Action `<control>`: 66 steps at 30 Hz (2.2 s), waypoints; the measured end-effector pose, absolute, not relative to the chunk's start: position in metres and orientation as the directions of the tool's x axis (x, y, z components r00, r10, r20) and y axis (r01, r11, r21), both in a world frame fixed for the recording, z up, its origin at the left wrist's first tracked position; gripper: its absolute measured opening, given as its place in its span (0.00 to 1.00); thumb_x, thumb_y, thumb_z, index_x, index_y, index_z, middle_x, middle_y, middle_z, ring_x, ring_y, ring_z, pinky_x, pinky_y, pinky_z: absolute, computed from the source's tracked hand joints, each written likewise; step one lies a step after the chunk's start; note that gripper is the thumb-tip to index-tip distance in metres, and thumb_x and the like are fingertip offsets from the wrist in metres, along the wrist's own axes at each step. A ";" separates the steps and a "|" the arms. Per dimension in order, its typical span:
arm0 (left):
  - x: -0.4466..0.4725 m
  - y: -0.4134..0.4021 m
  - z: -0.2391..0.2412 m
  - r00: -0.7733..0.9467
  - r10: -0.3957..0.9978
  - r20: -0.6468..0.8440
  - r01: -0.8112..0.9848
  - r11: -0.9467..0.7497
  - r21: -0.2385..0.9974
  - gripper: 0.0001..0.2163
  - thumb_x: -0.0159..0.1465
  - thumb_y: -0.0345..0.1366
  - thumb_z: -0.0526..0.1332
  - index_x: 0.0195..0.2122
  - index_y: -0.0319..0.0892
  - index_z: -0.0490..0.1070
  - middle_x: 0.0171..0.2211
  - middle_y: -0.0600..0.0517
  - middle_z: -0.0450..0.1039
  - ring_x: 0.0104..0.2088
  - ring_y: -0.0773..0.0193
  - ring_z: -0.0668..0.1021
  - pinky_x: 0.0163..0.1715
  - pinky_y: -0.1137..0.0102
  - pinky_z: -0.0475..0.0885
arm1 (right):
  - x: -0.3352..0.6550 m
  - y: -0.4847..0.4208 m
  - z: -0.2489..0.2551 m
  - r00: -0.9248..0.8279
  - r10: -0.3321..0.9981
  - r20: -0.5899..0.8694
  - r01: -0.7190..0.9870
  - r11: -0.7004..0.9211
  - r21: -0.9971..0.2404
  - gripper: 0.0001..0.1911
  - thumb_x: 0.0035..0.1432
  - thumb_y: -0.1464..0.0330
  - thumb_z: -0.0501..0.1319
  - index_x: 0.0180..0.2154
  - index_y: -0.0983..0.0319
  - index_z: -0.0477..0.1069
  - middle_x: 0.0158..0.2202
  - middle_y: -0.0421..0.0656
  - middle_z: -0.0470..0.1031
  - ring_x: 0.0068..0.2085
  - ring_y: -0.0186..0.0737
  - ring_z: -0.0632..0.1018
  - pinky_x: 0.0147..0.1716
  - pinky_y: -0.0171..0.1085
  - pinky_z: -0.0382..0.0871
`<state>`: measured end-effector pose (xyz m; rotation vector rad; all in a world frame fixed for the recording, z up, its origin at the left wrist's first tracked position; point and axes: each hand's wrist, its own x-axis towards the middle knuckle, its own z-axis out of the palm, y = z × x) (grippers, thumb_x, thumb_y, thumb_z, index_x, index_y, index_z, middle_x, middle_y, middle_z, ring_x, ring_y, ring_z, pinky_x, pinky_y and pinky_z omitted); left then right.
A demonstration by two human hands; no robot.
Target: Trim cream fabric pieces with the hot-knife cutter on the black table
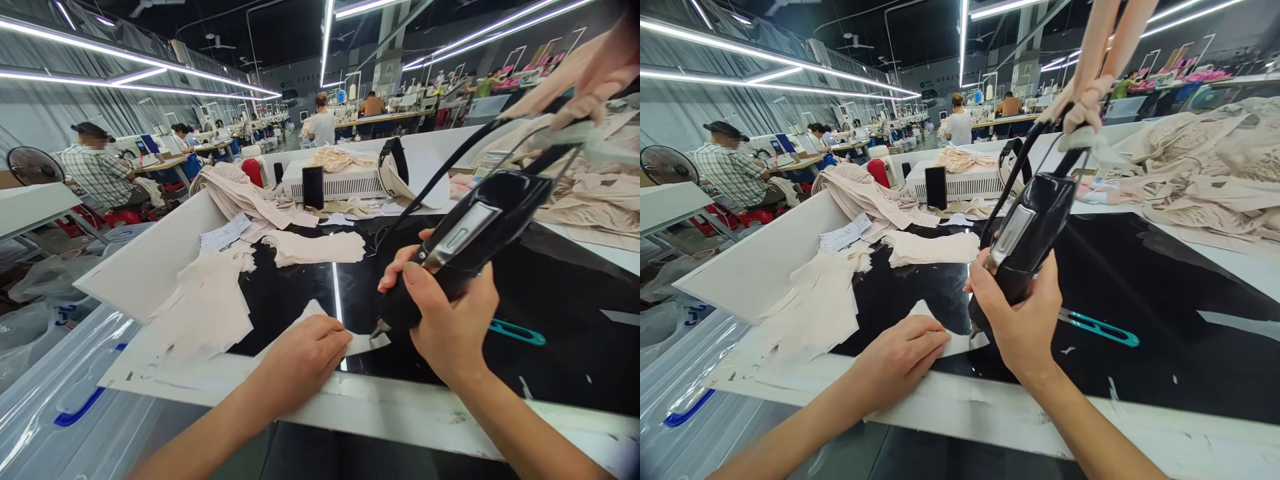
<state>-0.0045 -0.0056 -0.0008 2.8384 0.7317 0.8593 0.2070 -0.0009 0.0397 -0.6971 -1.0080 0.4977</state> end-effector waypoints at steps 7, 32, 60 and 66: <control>-0.001 -0.010 -0.007 0.726 0.483 0.490 0.450 -0.872 0.192 0.13 0.85 0.31 0.55 0.51 0.39 0.81 0.47 0.45 0.83 0.46 0.56 0.86 0.49 0.63 0.85 | 0.206 -0.003 0.040 0.450 0.680 0.578 -0.074 0.674 -0.735 0.22 0.64 0.56 0.82 0.50 0.53 0.75 0.36 0.33 0.83 0.29 0.35 0.81 0.31 0.36 0.82; -0.004 -0.013 -0.016 0.702 0.499 0.508 0.497 -0.854 0.152 0.11 0.81 0.28 0.59 0.55 0.42 0.81 0.49 0.45 0.80 0.47 0.57 0.83 0.49 0.64 0.84 | 0.188 0.009 0.043 0.458 0.722 0.518 -0.166 0.642 -0.749 0.24 0.62 0.54 0.82 0.49 0.53 0.74 0.35 0.32 0.80 0.28 0.36 0.80 0.31 0.38 0.80; -0.005 -0.014 -0.024 0.654 0.557 0.512 0.483 -0.828 0.285 0.12 0.84 0.34 0.59 0.58 0.42 0.83 0.50 0.44 0.82 0.50 0.55 0.84 0.54 0.61 0.85 | 0.184 0.022 0.041 0.432 0.704 0.564 -0.118 0.664 -0.739 0.23 0.62 0.55 0.82 0.46 0.54 0.72 0.34 0.33 0.81 0.28 0.37 0.80 0.31 0.37 0.79; -0.014 0.000 -0.016 0.657 0.598 0.458 0.487 -0.801 0.348 0.11 0.84 0.33 0.59 0.54 0.41 0.83 0.51 0.45 0.85 0.51 0.56 0.85 0.56 0.62 0.83 | 0.212 0.021 0.041 0.426 0.715 0.555 0.099 0.573 -0.814 0.26 0.58 0.50 0.83 0.46 0.52 0.75 0.41 0.39 0.85 0.36 0.46 0.84 0.42 0.47 0.83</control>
